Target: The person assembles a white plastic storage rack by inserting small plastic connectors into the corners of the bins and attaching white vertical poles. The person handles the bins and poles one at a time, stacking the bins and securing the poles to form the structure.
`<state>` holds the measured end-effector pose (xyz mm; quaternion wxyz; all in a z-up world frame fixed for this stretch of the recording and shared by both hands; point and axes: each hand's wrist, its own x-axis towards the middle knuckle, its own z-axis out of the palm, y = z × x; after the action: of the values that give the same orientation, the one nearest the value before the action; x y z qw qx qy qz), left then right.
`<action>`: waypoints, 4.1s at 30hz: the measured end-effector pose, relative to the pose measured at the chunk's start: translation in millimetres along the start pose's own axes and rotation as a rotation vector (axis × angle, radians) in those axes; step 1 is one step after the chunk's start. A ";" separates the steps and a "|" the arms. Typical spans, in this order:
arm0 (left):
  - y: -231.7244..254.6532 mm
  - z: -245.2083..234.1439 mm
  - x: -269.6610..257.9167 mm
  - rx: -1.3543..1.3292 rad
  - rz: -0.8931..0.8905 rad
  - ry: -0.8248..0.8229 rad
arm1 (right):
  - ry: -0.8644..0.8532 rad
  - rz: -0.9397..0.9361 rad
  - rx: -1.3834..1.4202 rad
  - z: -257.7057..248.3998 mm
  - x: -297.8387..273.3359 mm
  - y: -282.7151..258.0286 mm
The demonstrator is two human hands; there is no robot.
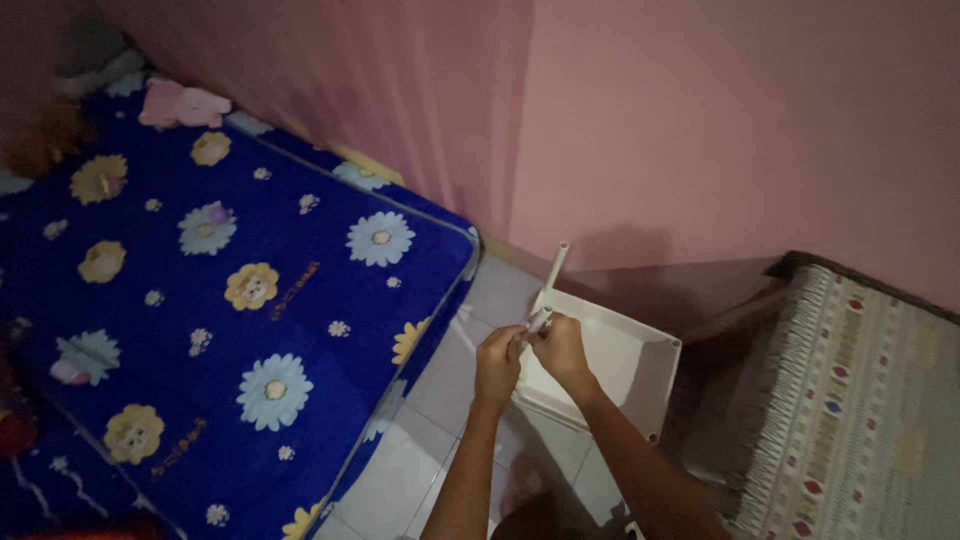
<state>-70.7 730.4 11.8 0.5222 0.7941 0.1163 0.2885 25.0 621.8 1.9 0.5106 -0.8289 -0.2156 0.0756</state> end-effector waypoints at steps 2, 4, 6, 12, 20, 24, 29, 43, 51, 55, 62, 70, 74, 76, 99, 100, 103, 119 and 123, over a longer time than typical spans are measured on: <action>-1.3 7.6 -4.5 -0.011 -0.014 -0.018 | 0.045 0.062 -0.006 -12.0 3.6 -4.1; 0.0 17.2 -6.5 -0.048 -0.035 -0.040 | 0.085 0.093 -0.016 -26.7 3.5 -6.2; 2.5 28.4 -6.1 -0.034 -0.051 -0.081 | 0.121 0.092 -0.029 -44.1 0.6 -7.5; 17.3 76.2 -3.7 0.027 0.018 -0.158 | 0.268 0.097 0.035 -97.6 -18.3 -12.1; 75.3 155.8 -14.3 -0.099 0.127 -0.247 | 0.498 0.182 -0.024 -165.8 -63.5 5.5; 109.4 188.7 -26.2 -0.116 0.181 -0.328 | 0.601 0.321 0.067 -197.6 -92.2 13.5; 137.5 236.7 -44.0 -0.164 0.277 -0.412 | 0.745 0.375 0.068 -242.8 -122.4 26.4; 219.9 360.5 -115.9 -0.269 0.484 -0.674 | 1.091 0.453 0.284 -357.6 -219.6 96.4; 258.5 425.6 -171.8 -0.301 0.488 -0.871 | 1.264 0.419 0.322 -420.2 -283.1 141.4; 278.0 457.7 -207.1 -0.342 0.476 -1.002 | 1.365 0.513 0.271 -449.3 -319.1 145.2; 306.7 503.9 -264.5 -0.238 0.513 -1.160 | 1.477 0.742 0.150 -491.4 -380.6 172.1; 298.8 568.5 -320.8 -0.283 0.483 -1.202 | 1.500 0.779 0.245 -524.3 -425.6 222.4; 293.9 594.7 -334.9 -0.224 0.501 -1.258 | 1.560 0.786 0.343 -534.5 -433.0 243.8; 297.0 603.6 -338.9 -0.185 0.552 -1.248 | 1.557 0.818 0.331 -538.9 -436.2 255.5; 305.5 663.4 -367.5 -0.177 0.720 -1.219 | 1.549 0.996 -0.137 -557.6 -461.3 343.4; 305.9 664.3 -367.5 -0.179 0.728 -1.213 | 1.546 1.017 -0.133 -558.9 -461.0 345.0; 307.6 666.1 -368.5 -0.176 0.713 -1.202 | 1.530 1.052 -0.117 -564.0 -457.8 344.2; 313.9 618.1 -314.2 -0.269 0.577 -1.172 | 1.515 0.798 0.000 -552.0 -410.0 270.5; 312.4 591.3 -282.6 -0.332 0.423 -1.119 | 1.460 0.669 0.054 -543.4 -372.9 242.0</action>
<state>7.6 8.8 26.3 0.5521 0.7390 -0.3814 -0.0604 -53.4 -75.9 7.6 0.4930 -0.6770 0.4346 -0.3313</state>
